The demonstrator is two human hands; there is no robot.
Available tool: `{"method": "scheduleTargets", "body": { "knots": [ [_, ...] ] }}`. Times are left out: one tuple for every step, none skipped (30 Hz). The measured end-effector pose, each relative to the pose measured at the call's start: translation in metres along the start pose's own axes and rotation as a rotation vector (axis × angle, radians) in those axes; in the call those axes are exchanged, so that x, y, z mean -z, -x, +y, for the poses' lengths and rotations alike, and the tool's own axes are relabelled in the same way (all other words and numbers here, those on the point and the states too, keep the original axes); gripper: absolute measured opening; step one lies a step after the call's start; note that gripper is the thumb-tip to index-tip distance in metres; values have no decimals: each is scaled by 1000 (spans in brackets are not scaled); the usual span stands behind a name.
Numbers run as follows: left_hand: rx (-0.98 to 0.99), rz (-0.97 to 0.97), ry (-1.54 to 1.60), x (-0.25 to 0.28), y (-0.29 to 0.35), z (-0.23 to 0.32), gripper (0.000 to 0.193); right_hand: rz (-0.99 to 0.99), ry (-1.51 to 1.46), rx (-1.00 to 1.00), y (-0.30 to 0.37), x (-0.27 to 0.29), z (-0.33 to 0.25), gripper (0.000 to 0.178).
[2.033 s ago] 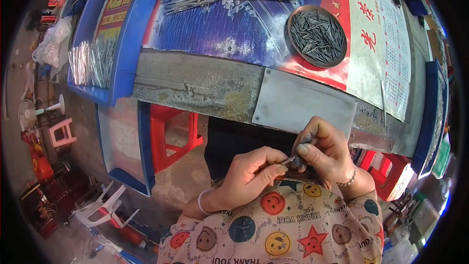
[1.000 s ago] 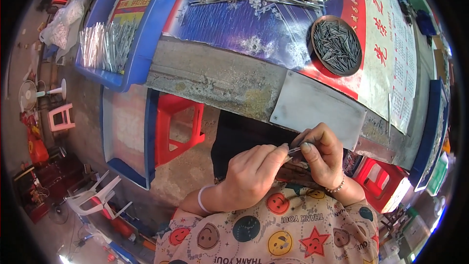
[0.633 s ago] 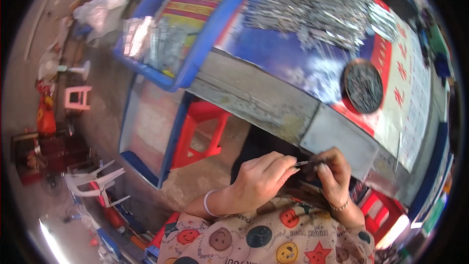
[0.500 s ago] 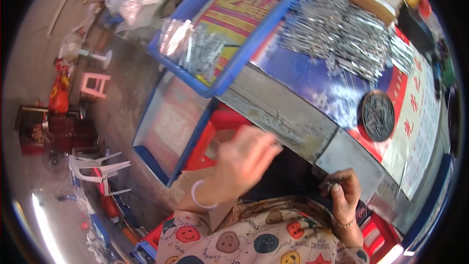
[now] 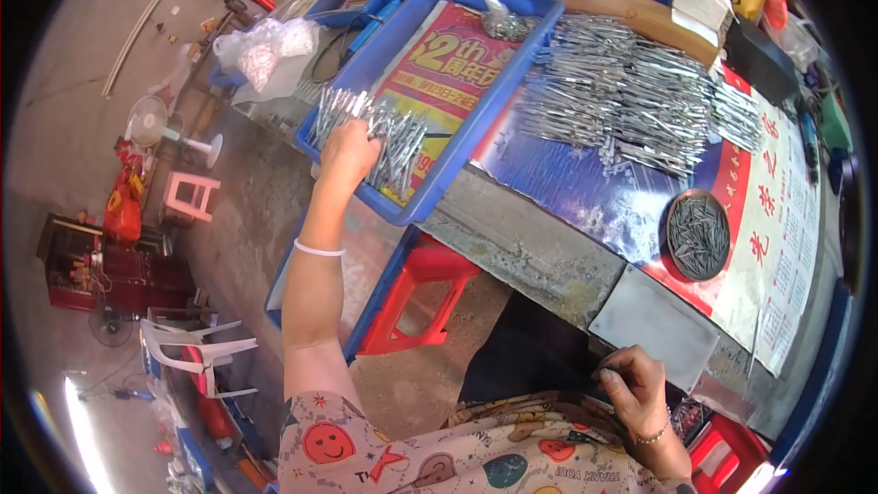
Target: Assembling small metal components by hand at a workbench.
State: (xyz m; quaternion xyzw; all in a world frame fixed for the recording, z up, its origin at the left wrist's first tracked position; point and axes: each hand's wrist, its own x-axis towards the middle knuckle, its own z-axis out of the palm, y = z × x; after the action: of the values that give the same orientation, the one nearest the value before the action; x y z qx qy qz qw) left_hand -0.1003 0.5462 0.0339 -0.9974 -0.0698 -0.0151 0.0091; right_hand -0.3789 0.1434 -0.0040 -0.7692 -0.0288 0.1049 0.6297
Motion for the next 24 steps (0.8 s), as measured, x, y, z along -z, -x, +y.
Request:
{"method": "scheduleTargets", "body": {
  "knots": [
    [-11,-7,-5,-3,-3,-1,29,11,0,-6,-1,6,-5,11],
    [-50,-8,-6,-4,-5,2,32,-33,81,-6,-2,12,-10,11],
    [-79,-18,-8,-5,-7,4,33,-74,163,-8,-3,19,-15,11],
    [-115,-31,-10,-3,-6,10,33,-62,222,54,-7,25,-23,10],
    [-153,-29,-5,-3,-7,12,31,-48,294,118,-11,33,-28,10],
    [-156,-37,4,-2,-6,14,31,-32,370,179,-17,41,-33,10],
    [-158,-47,10,-1,-3,13,30,-29,426,194,-25,50,-37,11],
    [-220,37,102,-5,1,-3,27,15,481,266,-34,59,-40,12],
    [-201,57,78,-12,-1,-19,25,90,527,308,-46,65,-44,11],
    [-237,114,91,-12,4,-21,23,123,535,328,-62,74,-43,10],
    [-235,120,76,-8,11,-28,22,141,699,337,-77,84,-44,11],
    [-291,118,98,-19,-1,-14,18,202,829,324,-89,98,-34,13],
    [-249,94,76,-17,-1,-8,15,245,958,334,-98,108,-27,16],
    [-257,123,88,-19,0,-11,15,266,1035,362,-109,116,-18,19],
    [-263,148,104,-25,-1,-13,16,281,1115,386,-117,120,-8,22],
    [-247,136,80,-23,-2,-13,18,275,1178,368,-118,123,-2,22],
    [-221,123,51,-23,-2,-13,20,260,1235,354,-122,123,4,22],
    [-215,115,44,-23,-3,-11,24,225,1214,292,-124,124,6,22],
    [-229,119,44,-25,-4,-14,24,228,1206,289,-124,123,6,21],
    [-240,123,41,-25,-4,-17,25,229,1196,290,-125,123,6,21],
    [-232,99,28,-25,-4,-18,24,245,1193,315,-126,124,9,20],
    [-227,72,-17,-23,-4,-14,23,252,1194,305,-127,125,10,20],
    [-222,46,-63,-22,-5,-10,22,233,1195,251,-128,126,10,23],
    [-226,44,-65,-22,-7,-7,20,213,1196,197,-128,127,10,26]
  ]
}}
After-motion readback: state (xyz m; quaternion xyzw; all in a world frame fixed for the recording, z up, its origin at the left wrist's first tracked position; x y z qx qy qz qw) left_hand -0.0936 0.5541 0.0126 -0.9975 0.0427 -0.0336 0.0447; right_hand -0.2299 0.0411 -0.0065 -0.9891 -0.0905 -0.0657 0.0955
